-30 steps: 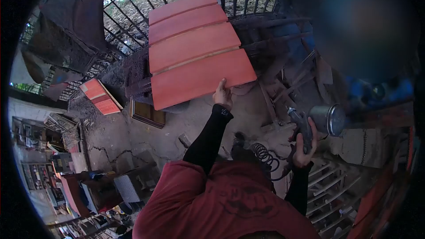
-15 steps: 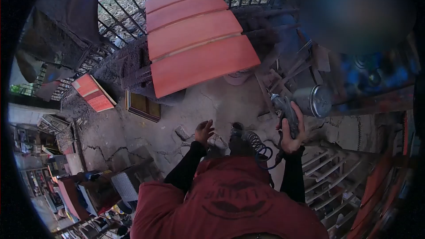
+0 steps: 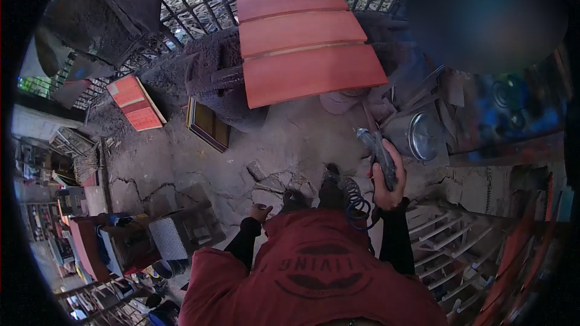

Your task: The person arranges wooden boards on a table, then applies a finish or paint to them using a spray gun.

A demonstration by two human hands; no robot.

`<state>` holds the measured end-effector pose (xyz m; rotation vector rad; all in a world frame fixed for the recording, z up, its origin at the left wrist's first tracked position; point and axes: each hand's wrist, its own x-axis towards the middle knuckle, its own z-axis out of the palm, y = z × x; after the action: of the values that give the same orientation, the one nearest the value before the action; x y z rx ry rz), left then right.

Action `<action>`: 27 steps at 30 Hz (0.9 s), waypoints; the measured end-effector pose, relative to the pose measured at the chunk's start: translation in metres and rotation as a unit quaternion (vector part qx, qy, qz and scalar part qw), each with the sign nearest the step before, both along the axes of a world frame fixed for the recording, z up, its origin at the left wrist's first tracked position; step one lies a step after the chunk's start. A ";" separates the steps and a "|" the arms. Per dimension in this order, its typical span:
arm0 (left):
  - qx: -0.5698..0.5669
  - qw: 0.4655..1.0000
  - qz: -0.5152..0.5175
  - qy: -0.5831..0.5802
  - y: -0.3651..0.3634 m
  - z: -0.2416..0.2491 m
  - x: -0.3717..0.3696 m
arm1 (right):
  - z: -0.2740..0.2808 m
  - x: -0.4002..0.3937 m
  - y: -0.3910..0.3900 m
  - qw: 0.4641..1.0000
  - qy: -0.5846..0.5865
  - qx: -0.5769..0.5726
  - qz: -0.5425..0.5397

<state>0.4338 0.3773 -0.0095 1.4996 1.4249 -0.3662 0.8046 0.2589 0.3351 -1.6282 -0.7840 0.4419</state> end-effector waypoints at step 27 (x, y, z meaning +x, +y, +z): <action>-0.053 0.982 0.105 -0.150 0.023 0.074 -0.009 | 0.002 -0.124 0.074 0.983 -0.042 0.029 0.174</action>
<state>0.4247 0.3998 0.0645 1.2449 1.2841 -0.0790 0.6810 0.3326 0.3371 -1.4648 -1.1434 0.5934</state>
